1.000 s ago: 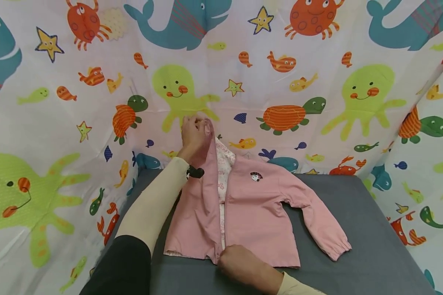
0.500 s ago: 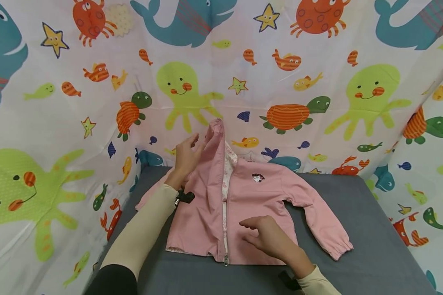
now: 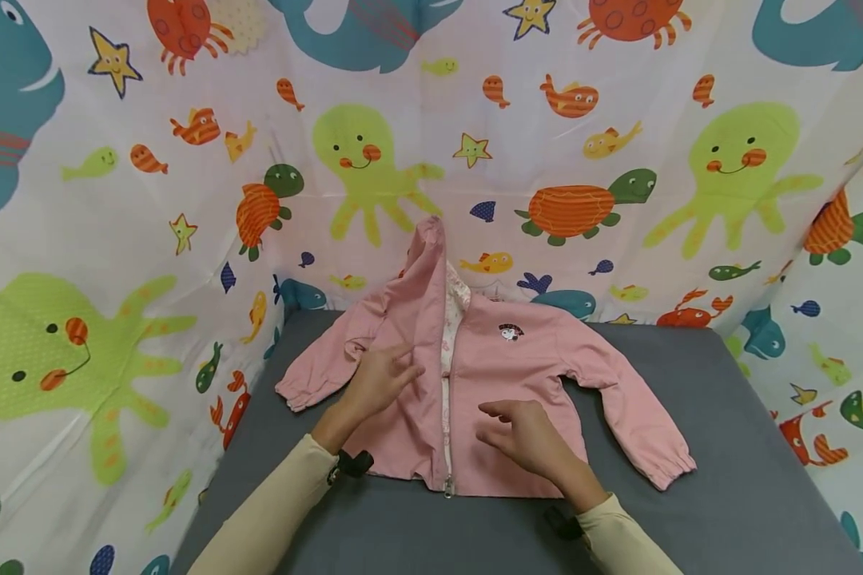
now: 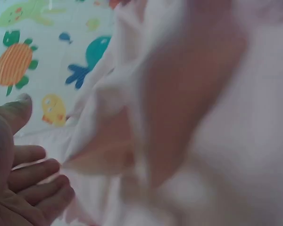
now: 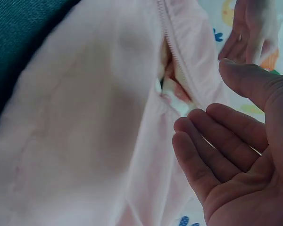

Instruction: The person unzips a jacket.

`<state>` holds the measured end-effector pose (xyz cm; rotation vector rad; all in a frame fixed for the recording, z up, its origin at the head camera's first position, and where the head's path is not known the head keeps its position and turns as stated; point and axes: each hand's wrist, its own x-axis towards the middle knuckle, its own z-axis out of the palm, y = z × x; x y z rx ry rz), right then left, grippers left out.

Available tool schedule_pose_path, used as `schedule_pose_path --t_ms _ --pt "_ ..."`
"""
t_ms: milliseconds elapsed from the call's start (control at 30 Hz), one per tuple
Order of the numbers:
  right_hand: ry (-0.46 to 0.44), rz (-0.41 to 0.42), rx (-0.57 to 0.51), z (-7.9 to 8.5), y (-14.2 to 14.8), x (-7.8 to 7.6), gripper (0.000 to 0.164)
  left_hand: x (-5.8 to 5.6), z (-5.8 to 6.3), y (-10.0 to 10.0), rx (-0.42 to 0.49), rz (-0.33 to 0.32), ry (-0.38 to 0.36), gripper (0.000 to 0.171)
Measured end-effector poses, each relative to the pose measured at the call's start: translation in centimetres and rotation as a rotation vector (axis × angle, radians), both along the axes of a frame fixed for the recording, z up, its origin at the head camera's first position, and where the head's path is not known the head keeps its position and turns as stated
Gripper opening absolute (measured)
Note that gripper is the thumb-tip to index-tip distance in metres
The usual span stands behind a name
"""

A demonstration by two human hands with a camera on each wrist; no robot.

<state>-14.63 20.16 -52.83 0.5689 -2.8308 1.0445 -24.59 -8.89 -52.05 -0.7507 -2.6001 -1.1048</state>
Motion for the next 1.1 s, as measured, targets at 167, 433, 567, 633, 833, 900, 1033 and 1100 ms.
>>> schedule_pose_path --t_ms 167,433,567,633,833,900,1033,1100 --pt "0.019 -0.012 0.031 -0.7 -0.3 -0.5 0.044 4.6 -2.2 0.6 -0.107 -0.031 -0.023 0.045" --pt "0.05 0.059 0.125 -2.6 -0.9 -1.4 0.073 10.9 -4.5 2.4 -0.29 -0.017 -0.069 0.066" --pt "0.051 0.111 0.224 -4.0 -1.6 -0.7 0.082 13.0 -6.0 3.2 -0.37 -0.005 -0.013 0.062" --pt "0.099 0.115 0.242 -4.2 -2.1 -0.1 0.074 13.6 -6.6 3.5 -0.353 -0.007 0.06 0.05" --pt "0.289 0.111 0.23 -4.0 -3.7 0.8 0.017 13.8 -7.3 4.0 -0.196 -0.003 0.216 0.013" --pt "0.306 0.12 0.216 -4.1 -3.8 0.8 0.011 13.8 -7.4 4.0 -0.171 -0.005 0.229 0.009" --pt "0.236 0.099 0.108 -3.7 -2.9 0.3 0.011 13.9 -7.8 4.0 -0.181 -0.055 0.244 0.01" --pt "0.186 0.001 0.024 -3.1 -1.8 -0.2 0.017 14.1 -8.0 3.9 -0.198 -0.096 0.249 0.011"
